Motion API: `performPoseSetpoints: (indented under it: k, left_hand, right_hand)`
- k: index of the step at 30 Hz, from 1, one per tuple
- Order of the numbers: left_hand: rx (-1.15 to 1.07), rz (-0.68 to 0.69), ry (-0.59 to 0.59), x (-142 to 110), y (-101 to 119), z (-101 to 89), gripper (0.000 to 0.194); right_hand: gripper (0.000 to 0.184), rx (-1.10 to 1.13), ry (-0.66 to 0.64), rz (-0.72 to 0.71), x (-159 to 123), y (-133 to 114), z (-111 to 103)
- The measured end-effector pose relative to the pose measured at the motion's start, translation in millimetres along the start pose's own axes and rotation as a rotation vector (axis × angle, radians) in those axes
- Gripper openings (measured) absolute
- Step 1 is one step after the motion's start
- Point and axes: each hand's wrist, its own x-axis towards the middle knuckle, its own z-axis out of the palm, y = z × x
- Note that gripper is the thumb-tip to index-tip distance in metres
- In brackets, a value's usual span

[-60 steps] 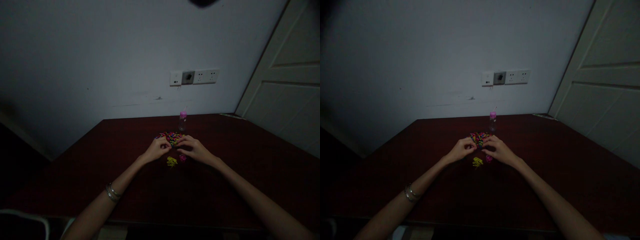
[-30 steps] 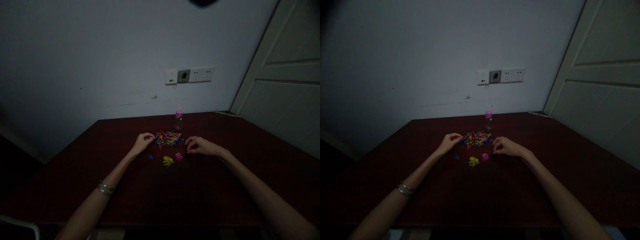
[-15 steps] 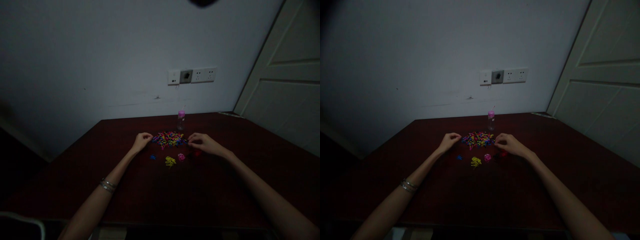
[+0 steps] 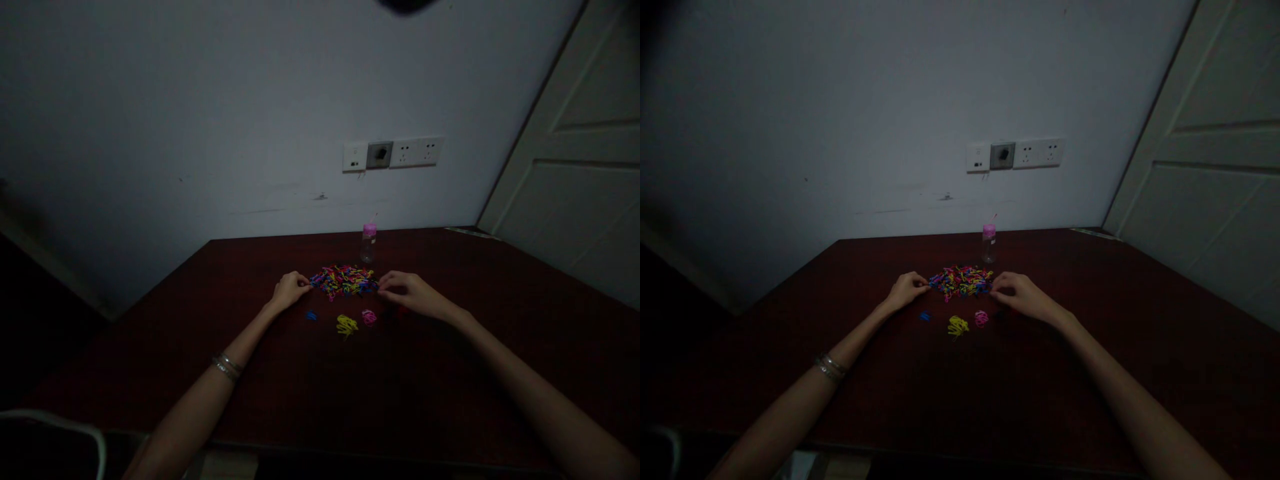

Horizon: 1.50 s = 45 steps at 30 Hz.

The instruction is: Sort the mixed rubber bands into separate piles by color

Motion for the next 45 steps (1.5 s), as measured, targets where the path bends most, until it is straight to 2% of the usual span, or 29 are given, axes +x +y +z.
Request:
performPoseSetpoints:
  k: [18,25,28,38,41,45]
  left_hand:
    - [0.004,-0.019,0.028,-1,4,-1.4,0.015]
    - [-0.045,-0.003,0.150,6,-4,-6.6,0.016]
    - [-0.128,0.050,0.193,6,3,-9.5,0.015]
    - [-0.448,0.331,-0.081,-20,72,-14.1,0.012]
    - [-0.471,0.380,-0.150,-27,83,-12.4,0.011]
    - [-0.466,0.416,-0.197,-30,87,-11.1,0.012]
  right_hand:
    - [0.019,-0.016,-0.006,0.004,0,-1,1]
    - [0.020,-0.022,-0.004,-0.002,0,0,1]
    - [0.018,-0.021,0.021,-0.011,1,-1,1]
    - [0.023,-0.021,0.113,-0.098,4,-20,14]
    - [0.024,-0.022,0.100,-0.158,5,-30,21]
    - [0.022,-0.005,0.090,-0.211,7,-37,28]
